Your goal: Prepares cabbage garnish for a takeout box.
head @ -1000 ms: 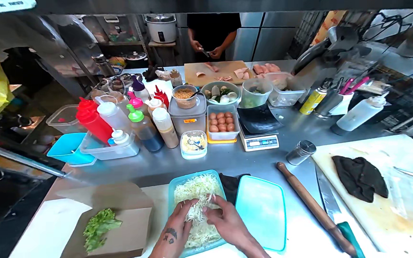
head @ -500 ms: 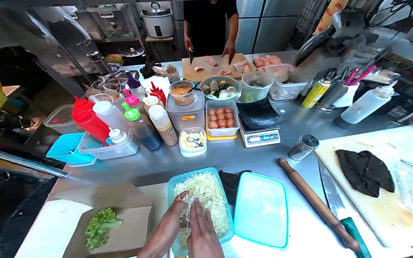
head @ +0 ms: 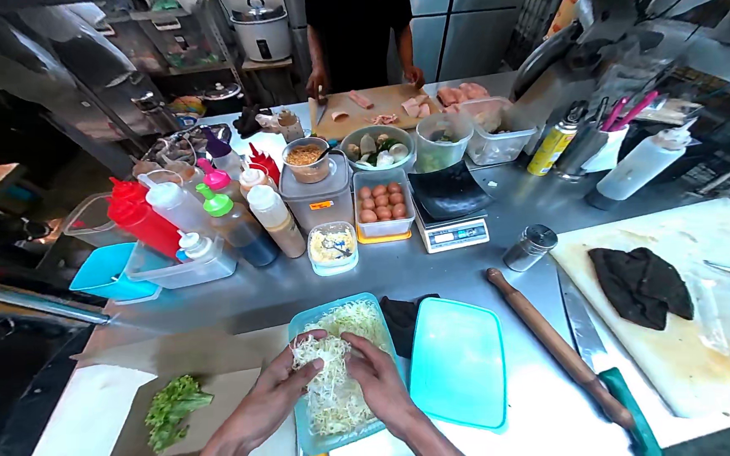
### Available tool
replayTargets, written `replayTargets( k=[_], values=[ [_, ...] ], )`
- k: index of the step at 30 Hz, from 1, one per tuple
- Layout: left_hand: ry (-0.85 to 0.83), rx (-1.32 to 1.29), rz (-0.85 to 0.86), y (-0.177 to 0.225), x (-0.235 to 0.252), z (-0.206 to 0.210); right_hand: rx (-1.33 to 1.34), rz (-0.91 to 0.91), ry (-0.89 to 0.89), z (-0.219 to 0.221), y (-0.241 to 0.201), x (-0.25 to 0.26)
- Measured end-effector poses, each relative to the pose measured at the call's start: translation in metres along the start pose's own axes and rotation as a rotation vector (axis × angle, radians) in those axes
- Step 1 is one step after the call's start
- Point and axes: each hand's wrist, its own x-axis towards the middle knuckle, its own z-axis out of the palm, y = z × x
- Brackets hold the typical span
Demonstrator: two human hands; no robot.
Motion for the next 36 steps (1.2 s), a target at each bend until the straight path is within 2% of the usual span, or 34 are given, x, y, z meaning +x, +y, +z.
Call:
replayTargets(
  k=[4,6,8,10,14,16,18,21,23,27,31,36],
  values=[
    [0.03,0.649,0.075,-0.002,0.005,0.012,0.011,0.185,-0.014,0.008,-0.003,0.001],
    [0.057,0.95,0.096,-0.007,0.005,0.029,0.112,0.275,-0.007,0.011,-0.008,0.0],
    [0.131,1.158,0.078,-0.011,0.003,0.047,0.243,0.366,-0.014,0.011,-0.015,0.001],
    [0.179,1.251,0.095,-0.015,-0.002,0.058,0.316,0.398,-0.068,0.006,-0.016,0.003],
    [0.123,1.147,0.189,-0.025,-0.013,0.054,0.262,0.33,-0.094,0.001,-0.008,0.004],
    [0.067,0.904,0.163,-0.02,-0.017,0.043,0.244,0.309,-0.099,-0.002,-0.007,0.004],
    [0.084,0.661,0.116,-0.013,-0.018,0.03,0.262,0.289,-0.125,-0.005,-0.006,0.003],
    [0.097,0.478,0.009,-0.01,-0.016,0.014,0.33,0.249,-0.149,-0.005,-0.006,0.001],
    [0.092,0.39,-0.001,-0.014,-0.016,0.014,0.329,0.22,-0.143,-0.002,-0.004,0.0],
    [0.192,0.373,0.04,-0.022,-0.017,0.025,0.038,0.168,-0.087,0.005,-0.005,-0.007],
    [0.236,0.316,0.079,-0.027,-0.017,0.028,-0.3,0.12,-0.129,-0.004,-0.015,-0.009],
    [0.218,0.178,0.105,-0.023,-0.022,0.016,-0.479,0.116,-0.22,-0.026,-0.034,-0.007]
  ],
)
